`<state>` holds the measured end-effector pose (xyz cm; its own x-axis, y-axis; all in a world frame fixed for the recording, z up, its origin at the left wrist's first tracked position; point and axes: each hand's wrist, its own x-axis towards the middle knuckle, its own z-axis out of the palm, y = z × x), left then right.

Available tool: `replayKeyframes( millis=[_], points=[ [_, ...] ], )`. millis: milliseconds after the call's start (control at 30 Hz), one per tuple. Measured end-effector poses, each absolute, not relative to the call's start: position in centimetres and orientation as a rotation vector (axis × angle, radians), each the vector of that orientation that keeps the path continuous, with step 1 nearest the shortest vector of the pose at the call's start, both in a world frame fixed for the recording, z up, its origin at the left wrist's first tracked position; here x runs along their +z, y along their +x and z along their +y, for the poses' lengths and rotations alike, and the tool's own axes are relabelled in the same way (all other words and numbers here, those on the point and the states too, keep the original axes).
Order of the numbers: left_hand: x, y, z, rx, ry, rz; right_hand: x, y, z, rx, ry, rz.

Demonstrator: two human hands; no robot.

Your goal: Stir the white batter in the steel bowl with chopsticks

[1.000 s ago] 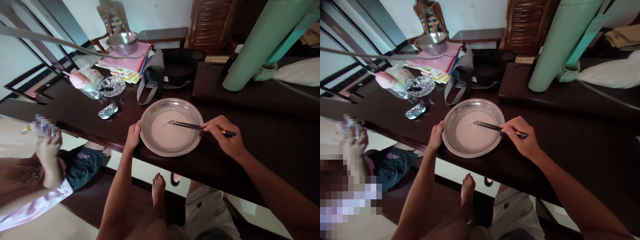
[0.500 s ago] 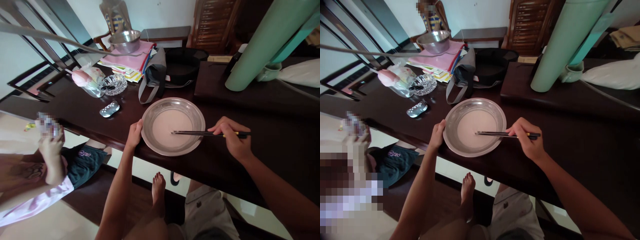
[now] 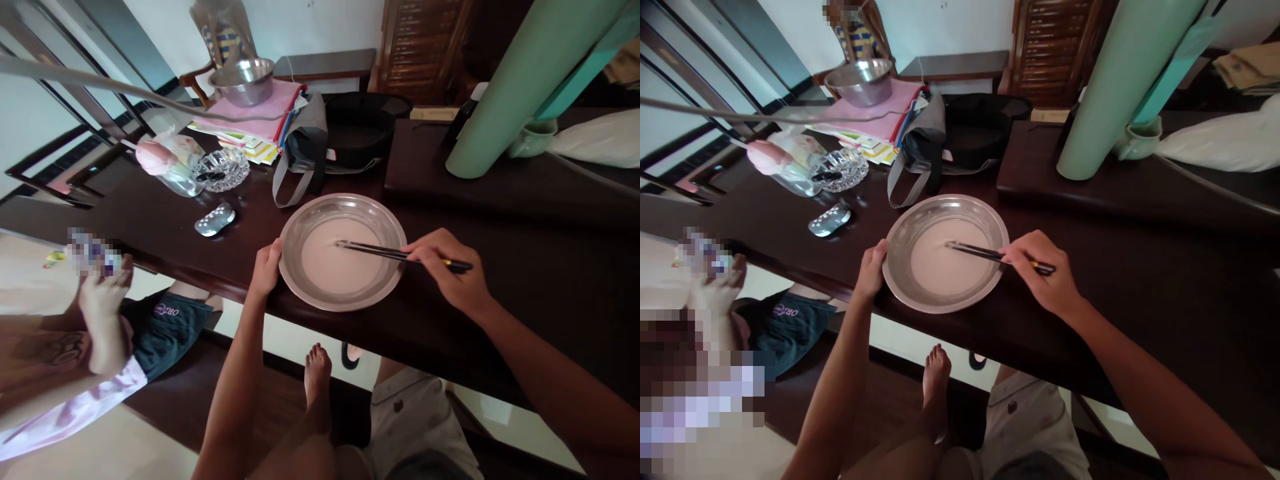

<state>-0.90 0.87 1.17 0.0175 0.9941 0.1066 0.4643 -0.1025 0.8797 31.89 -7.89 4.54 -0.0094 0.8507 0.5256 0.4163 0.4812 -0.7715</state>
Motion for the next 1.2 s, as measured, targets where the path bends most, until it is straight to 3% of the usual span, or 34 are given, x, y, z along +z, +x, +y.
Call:
replayKeyframes(
  millis=[100,267,433,533,767,933,1100,1200],
  points=[
    [1.17,-0.88,0.87,1.021,1.649,1.499,4.54,32.05,-7.91,0.508,-1.121,-1.462],
    [1.04,-0.95,0.94,1.032,1.634,1.504,4.57,31.81,-7.88,0.549,-1.086,-1.681],
    [0.98,-0.94,0.96,1.042,1.637,1.482,4.32,32.04,-7.77,0.534,-1.062,-1.406],
    [1.06,-0.91,0.91,1.039,1.639,1.496,4.36,31.91,-7.86,0.634,-1.062,-1.601],
    [0.99,-1.01,0.96,1.032,1.657,1.487,4.54,32.07,-7.80,0.524,-1.098,-1.430],
    [1.05,-0.95,0.89,1.039,1.664,1.500,4.82,31.86,-8.04,0.552,-1.091,-1.673],
    [1.11,-0.93,0.87,1.034,1.680,1.478,4.68,32.21,-8.05,0.518,-1.036,-1.431],
    [1.08,-1.00,0.92,1.041,1.679,1.485,4.72,31.94,-8.07,0.618,-1.028,-1.673]
  ],
)
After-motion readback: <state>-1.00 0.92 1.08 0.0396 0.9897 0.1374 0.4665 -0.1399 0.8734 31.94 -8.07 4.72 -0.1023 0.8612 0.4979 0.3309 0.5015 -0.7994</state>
